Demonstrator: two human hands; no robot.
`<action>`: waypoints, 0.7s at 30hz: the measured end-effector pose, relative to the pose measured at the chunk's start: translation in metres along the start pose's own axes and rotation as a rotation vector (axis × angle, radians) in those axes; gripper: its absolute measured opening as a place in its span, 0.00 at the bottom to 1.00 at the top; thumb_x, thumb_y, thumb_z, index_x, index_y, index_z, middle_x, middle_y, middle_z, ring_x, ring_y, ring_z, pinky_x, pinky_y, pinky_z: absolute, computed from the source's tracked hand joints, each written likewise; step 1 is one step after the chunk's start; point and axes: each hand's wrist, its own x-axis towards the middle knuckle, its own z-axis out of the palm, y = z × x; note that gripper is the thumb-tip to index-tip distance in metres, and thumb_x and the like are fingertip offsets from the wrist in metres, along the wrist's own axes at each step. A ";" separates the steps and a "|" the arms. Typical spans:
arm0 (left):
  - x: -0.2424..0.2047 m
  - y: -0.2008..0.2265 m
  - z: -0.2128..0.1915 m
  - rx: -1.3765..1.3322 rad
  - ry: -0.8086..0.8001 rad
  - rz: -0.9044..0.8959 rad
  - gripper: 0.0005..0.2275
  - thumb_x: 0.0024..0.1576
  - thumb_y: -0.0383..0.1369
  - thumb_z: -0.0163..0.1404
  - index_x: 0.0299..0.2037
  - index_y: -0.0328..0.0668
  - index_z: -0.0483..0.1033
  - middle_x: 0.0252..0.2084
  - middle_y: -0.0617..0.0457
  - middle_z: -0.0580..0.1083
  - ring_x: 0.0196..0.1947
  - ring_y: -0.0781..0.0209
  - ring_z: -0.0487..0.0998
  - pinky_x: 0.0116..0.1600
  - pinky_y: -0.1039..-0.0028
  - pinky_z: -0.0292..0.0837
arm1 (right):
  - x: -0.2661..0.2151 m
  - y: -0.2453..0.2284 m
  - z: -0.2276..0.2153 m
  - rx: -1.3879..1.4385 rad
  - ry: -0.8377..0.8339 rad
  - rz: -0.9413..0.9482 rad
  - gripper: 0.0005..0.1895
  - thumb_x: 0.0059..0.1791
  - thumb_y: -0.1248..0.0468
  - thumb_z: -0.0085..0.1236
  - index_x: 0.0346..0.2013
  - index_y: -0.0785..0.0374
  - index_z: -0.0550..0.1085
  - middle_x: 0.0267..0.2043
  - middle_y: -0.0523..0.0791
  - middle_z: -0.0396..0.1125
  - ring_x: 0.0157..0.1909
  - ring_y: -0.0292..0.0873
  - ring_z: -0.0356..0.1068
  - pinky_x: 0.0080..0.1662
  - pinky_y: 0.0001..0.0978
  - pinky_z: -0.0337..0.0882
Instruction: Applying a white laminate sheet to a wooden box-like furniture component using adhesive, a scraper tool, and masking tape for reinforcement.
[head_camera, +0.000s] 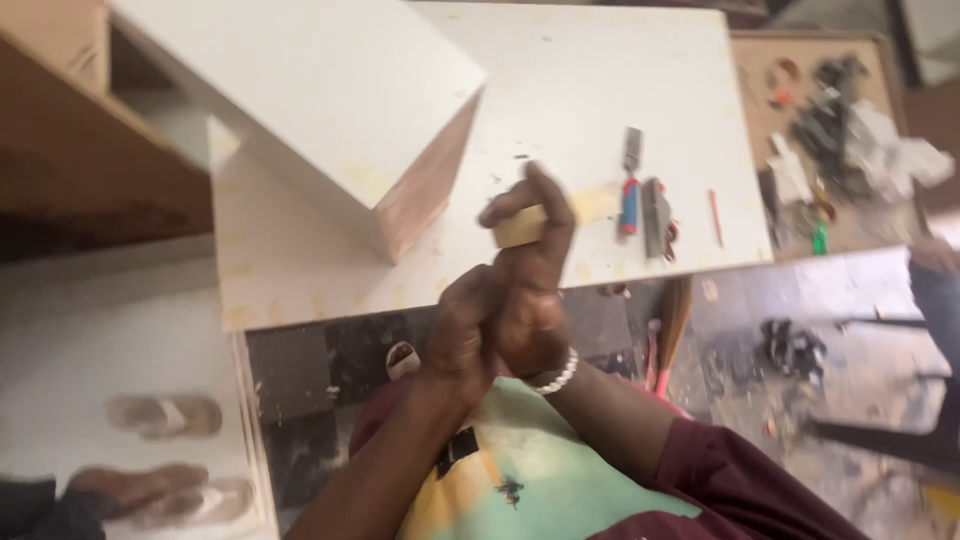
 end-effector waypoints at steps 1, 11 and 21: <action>-0.005 0.006 0.002 -0.007 0.020 -0.014 0.17 0.60 0.41 0.54 0.49 0.35 0.73 0.45 0.51 0.74 0.45 0.64 0.75 0.50 0.70 0.71 | -0.009 0.005 0.002 -0.029 -0.014 0.003 0.55 0.49 0.28 0.48 0.74 0.67 0.53 0.49 0.46 0.58 0.52 0.42 0.58 0.62 0.35 0.57; 0.006 -0.065 -0.069 -0.328 -0.590 -0.091 0.28 0.77 0.52 0.36 0.52 0.23 0.57 0.54 0.42 0.64 0.60 0.47 0.64 0.70 0.54 0.57 | -0.011 0.024 -0.033 -0.699 -0.058 -0.263 0.44 0.52 0.32 0.41 0.69 0.61 0.63 0.55 0.50 0.56 0.54 0.44 0.57 0.56 0.39 0.62; -0.021 -0.023 -0.008 0.601 -0.313 0.273 0.35 0.69 0.56 0.27 0.77 0.31 0.47 0.80 0.47 0.50 0.80 0.57 0.47 0.81 0.67 0.40 | 0.014 0.032 -0.048 -0.606 -0.195 -0.044 0.50 0.56 0.29 0.26 0.76 0.67 0.56 0.59 0.50 0.56 0.54 0.44 0.53 0.59 0.40 0.58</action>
